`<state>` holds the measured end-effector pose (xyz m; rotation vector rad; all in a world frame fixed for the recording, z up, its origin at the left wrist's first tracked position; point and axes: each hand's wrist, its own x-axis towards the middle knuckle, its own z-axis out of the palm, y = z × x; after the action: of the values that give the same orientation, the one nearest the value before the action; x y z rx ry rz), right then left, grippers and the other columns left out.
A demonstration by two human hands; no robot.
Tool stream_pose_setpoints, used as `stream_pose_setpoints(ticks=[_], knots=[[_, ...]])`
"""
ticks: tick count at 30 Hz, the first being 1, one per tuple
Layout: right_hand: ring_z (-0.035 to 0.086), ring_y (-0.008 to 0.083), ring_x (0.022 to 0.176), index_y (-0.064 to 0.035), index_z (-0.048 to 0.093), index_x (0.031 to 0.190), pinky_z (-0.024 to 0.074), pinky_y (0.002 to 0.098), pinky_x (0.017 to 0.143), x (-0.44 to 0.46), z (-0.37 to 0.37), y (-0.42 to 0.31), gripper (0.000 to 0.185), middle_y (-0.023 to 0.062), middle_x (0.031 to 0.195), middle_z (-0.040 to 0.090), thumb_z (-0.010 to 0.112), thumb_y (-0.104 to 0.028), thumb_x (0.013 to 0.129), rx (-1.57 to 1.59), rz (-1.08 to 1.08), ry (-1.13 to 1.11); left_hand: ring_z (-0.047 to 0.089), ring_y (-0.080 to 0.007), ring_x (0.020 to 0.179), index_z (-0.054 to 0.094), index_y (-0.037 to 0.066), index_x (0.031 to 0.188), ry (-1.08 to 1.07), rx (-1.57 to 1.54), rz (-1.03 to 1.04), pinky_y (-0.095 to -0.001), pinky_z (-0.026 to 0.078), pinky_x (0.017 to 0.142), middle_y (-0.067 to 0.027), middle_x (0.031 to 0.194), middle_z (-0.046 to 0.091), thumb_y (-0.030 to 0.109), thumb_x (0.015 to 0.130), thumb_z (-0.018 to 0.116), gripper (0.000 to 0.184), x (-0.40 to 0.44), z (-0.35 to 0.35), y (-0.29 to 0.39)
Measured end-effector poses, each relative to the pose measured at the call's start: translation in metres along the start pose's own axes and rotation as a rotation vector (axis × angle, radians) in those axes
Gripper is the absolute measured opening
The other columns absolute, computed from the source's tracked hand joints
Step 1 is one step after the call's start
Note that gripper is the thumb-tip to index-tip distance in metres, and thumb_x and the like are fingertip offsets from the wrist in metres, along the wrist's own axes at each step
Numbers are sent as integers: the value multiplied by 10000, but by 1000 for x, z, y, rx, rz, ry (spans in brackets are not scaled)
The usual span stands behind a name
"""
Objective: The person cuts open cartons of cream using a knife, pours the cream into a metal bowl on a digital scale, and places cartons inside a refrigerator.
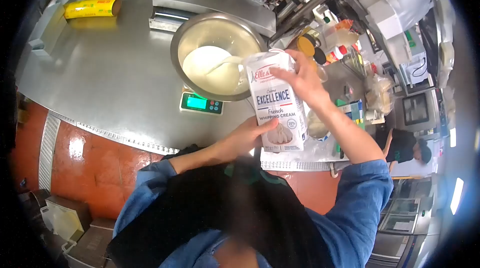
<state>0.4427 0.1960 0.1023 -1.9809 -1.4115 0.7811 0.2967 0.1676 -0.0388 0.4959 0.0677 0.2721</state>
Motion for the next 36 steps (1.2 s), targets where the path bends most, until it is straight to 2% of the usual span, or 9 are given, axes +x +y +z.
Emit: stream_pose_setpoints(ticks=[3,18,21,22,23,27,29,31,36], knots=[[551,246,1160,35,261,1446,405,330,996,-10,1,17,877,221,1246,564,745,-227,764,-112,-44,-61,605,-193,1070,437,85,1341,25,-63,47,-358,558,768,-65,1221,582,415,889,645,597,7,-3,-7],[563,199,1132,-21,332,1447,413,307,983,-15,2,1,710,185,1268,577,665,-154,834,-165,-117,-65,605,-194,1046,427,35,1338,-64,-35,-9,-324,549,748,-97,1193,593,392,863,686,648,7,-9,3],[529,198,1184,-34,330,1451,398,310,1009,-15,3,-12,711,185,1320,542,674,-137,837,-265,-131,-63,613,-182,991,422,27,1342,-106,353,-62,-310,539,733,-106,1147,615,339,860,696,636,-12,-22,7],[524,197,1190,-37,331,1451,395,310,1013,-12,0,-11,713,184,1324,540,678,-137,836,-307,-146,-56,578,-199,1104,394,15,1367,-132,489,-197,-346,484,920,-123,1232,575,230,903,648,571,-15,-40,2],[519,196,1196,-39,332,1451,393,311,1018,-10,-3,-10,715,183,1329,537,682,-137,835,-346,-157,-53,585,-204,1092,424,21,1345,-162,532,-200,-339,473,936,-140,1181,611,208,886,672,554,-26,-59,-3],[514,165,1182,-48,317,1462,400,289,1003,-6,-13,-12,691,145,1324,539,647,-55,855,-121,-132,2,609,-206,1017,586,6,1147,324,914,-125,-327,487,901,-112,1099,640,178,914,635,294,-110,-131,-1],[534,162,1145,-46,321,1462,398,280,995,-8,-12,-11,684,120,1294,556,637,-39,856,-101,-169,93,613,-153,901,657,1,924,776,902,249,-286,484,800,-81,969,668,152,887,662,156,-160,-147,3],[545,168,1131,-33,324,1458,407,292,988,-14,-10,-13,676,122,1283,562,634,-33,857,-86,-138,149,636,-164,809,645,4,954,1185,898,278,-304,513,724,-77,902,680,150,866,685,175,-200,-168,4],[554,175,1115,-19,314,1459,421,304,969,-24,2,-8,693,132,1264,569,649,-69,854,14,-222,255,599,-263,895,617,4,1023,1609,1436,377,-352,489,766,-133,995,627,198,828,711,291,-225,-171,3]])
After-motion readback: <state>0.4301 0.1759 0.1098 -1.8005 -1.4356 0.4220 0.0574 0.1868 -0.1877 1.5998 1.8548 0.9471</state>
